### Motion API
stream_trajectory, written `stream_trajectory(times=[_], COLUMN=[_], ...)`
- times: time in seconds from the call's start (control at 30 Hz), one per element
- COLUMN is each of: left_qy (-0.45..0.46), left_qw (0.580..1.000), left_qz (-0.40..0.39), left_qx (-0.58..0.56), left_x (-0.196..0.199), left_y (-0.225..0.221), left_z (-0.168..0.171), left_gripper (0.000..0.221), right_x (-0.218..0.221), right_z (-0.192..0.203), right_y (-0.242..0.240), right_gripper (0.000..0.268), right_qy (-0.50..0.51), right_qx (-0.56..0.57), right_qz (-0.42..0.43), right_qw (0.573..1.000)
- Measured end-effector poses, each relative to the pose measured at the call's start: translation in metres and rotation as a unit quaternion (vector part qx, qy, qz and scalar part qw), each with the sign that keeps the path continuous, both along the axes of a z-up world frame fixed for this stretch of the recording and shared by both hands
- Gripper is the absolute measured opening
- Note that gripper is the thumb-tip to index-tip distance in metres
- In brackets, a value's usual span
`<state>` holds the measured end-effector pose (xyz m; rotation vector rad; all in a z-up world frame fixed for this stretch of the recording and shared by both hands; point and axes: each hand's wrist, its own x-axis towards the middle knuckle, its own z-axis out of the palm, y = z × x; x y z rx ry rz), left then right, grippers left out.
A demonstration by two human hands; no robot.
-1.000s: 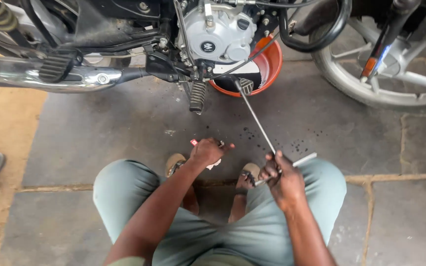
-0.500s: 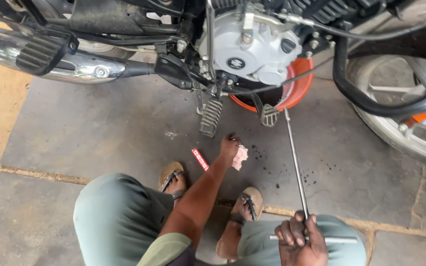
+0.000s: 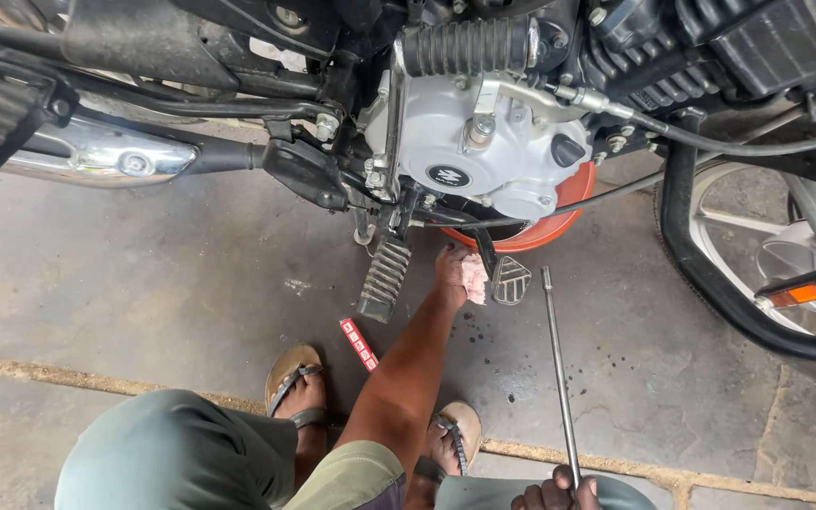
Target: The person crouches beside a motorcycle and uses a T-handle wrench to loosen the engine oil drain plug, letting used oil drain into an orange bucket below. They then wipe the plug and surrounding area with a cloth, briefly walk around the workspace, and return to wipe the engine and drain area with the cloth.
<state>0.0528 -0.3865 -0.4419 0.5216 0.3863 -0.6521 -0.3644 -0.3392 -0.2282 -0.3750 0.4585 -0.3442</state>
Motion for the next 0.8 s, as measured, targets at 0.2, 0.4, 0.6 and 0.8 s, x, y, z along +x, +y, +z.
stream_trajectory(times=[0.2,0.4,0.6,0.8], left_qy=[0.002,-0.006,0.014,-0.330], left_qw=[0.998,0.999,0.997,0.790], left_qz=[-0.044,0.002,-0.015,-0.195], left_qx=[0.044,0.046,0.080,0.479], left_x=[0.008,-0.007,-0.020,-0.077], left_y=[0.046,0.088,0.124,0.193], left_z=[0.029,-0.007,0.043,-0.010], left_gripper=[0.021,0.019,0.047,0.059], right_x=[-0.015,0.018,0.043,0.055], right_z=[0.007,0.068,0.118,0.161], right_y=[0.006,0.035,0.066,0.088], right_gripper=[0.051,0.049,0.044,0.041], right_qy=[0.003,0.037,0.128,0.134], right_qx=[0.022,0.003,-0.068,-0.075], right_qz=[0.007,-0.034,-0.119,-0.151], right_qw=[1.000,0.999,0.982,0.976])
